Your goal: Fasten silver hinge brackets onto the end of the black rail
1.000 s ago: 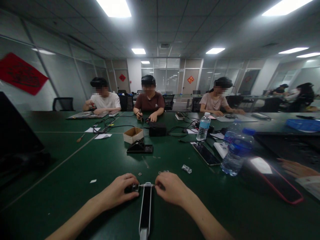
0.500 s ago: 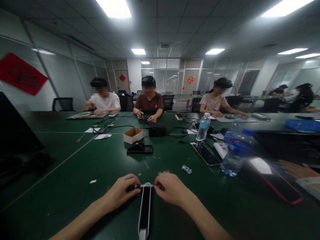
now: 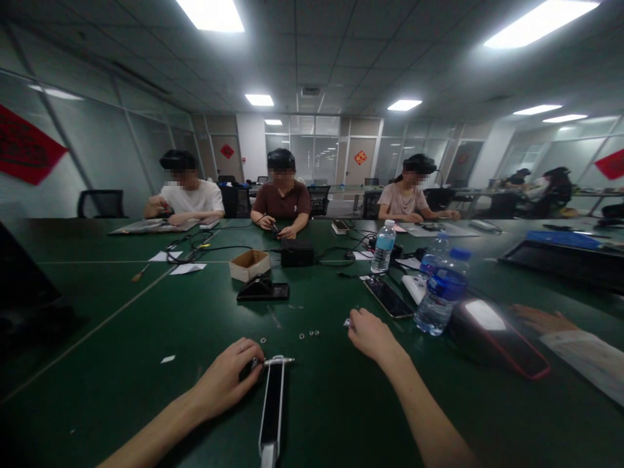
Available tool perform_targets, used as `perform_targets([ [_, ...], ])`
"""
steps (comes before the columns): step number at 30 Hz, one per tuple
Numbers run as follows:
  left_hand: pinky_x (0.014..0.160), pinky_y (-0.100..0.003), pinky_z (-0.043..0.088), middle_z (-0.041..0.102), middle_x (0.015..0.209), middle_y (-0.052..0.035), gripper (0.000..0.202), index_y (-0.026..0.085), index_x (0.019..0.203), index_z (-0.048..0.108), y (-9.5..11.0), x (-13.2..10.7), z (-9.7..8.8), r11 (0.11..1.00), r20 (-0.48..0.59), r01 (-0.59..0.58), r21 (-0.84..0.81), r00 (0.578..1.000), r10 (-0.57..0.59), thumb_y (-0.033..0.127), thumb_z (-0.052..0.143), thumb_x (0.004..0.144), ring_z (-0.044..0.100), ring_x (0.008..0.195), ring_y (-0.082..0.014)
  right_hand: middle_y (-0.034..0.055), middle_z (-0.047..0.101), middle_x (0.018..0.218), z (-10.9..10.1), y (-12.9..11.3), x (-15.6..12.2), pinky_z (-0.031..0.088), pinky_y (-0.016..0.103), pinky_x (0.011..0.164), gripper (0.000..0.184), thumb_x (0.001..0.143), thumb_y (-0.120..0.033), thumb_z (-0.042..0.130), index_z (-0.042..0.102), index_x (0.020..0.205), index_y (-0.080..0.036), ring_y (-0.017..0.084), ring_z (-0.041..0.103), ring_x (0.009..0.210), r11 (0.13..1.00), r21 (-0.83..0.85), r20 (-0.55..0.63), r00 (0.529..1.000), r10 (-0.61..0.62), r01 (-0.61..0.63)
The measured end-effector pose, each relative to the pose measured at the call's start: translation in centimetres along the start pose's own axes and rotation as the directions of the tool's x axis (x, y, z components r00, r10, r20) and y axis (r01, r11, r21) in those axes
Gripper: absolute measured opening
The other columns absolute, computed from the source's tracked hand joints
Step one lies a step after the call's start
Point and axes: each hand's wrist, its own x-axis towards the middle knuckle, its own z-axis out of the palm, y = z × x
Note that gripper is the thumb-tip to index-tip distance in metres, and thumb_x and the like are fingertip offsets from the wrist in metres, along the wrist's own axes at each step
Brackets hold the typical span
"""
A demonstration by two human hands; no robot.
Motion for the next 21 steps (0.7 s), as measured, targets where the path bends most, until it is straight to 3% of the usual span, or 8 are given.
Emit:
perform_targets([
  [3, 0.081, -0.034, 0.047, 0.062, 0.098, -0.0058, 0.014, 0.019, 0.092, 0.059, 0.0, 0.0, 0.1, 1.0, 0.0, 0.006, 0.005, 1.0, -0.006, 0.017, 0.046, 0.088, 0.057, 0.09, -0.0214, 0.0096, 0.056, 0.099, 0.2, -0.6, 0.0, 0.046, 0.03, 0.072, 0.009, 0.086, -0.022, 0.051, 0.058, 0.087, -0.017, 0.022, 0.057, 0.09, 0.999, 0.034, -0.058, 0.998, -0.039, 0.041],
  [6, 0.082, -0.034, 0.046, 0.061, 0.097, -0.0056, 0.013, 0.019, 0.091, 0.059, -0.1, -0.1, 0.2, 1.0, -0.008, -0.005, 0.004, 1.0, 0.005, 0.017, 0.046, 0.088, 0.057, 0.09, -0.0211, 0.0076, 0.055, 0.102, 0.4, -2.2, -0.5, 0.046, 0.029, 0.071, 0.006, 0.082, -0.023, 0.053, 0.055, 0.084, -0.018, 0.019, 0.055, 0.088, 0.969, 0.172, -0.138, 0.978, -0.153, 0.176],
  [9, 0.079, -0.034, 0.047, 0.061, 0.097, -0.0055, 0.012, 0.019, 0.092, 0.058, -0.2, -0.1, 0.3, 1.0, -0.012, -0.009, -0.003, 1.0, 0.009, 0.017, 0.047, 0.088, 0.057, 0.089, -0.0211, 0.0039, 0.056, 0.095, 0.7, -4.4, -1.4, 0.044, 0.025, 0.064, 0.008, 0.08, -0.025, 0.055, 0.054, 0.083, -0.019, 0.015, 0.054, 0.077, 0.909, 0.307, -0.04, 0.959, -0.282, 0.28],
  [11, 0.079, -0.034, 0.047, 0.061, 0.095, -0.0054, 0.012, 0.019, 0.091, 0.058, -0.2, -0.1, 0.4, 1.0, -0.021, -0.018, -0.001, 1.0, 0.018, 0.016, 0.046, 0.088, 0.057, 0.088, -0.021, 0.002, 0.056, 0.088, 0.9, -5.9, -2.1, 0.042, 0.024, 0.062, 0.007, 0.078, -0.024, 0.056, 0.054, 0.081, -0.019, 0.014, 0.052, 0.074, 0.894, 0.315, 0.027, 0.939, -0.343, 0.318],
  [14, 0.081, -0.034, 0.046, 0.061, 0.093, -0.0053, 0.012, 0.019, 0.089, 0.056, -0.2, -0.1, 0.6, 0.999, -0.041, -0.041, 0.012, 0.998, 0.041, 0.015, 0.046, 0.087, 0.057, 0.088, -0.0208, 0.0017, 0.057, 0.087, 1.2, -7.5, -2.9, 0.04, 0.024, 0.064, 0.004, 0.079, -0.022, 0.056, 0.054, 0.081, -0.018, 0.014, 0.052, 0.076, 0.88, 0.286, 0.03, 0.914, -0.404, 0.379],
  [21, 0.077, -0.033, 0.047, 0.061, 0.093, -0.0054, 0.013, 0.019, 0.089, 0.056, -0.1, 0.1, 0.6, 0.999, -0.048, -0.05, 0.018, 0.998, 0.051, 0.014, 0.045, 0.086, 0.057, 0.087, -0.0211, 0.0035, 0.057, 0.098, 1.9, -8.0, -2.9, 0.043, 0.028, 0.074, 0.013, 0.084, -0.027, 0.056, 0.058, 0.094, -0.019, 0.017, 0.054, 0.086, 0.863, 0.288, 0.049, 0.894, -0.445, 0.414],
])
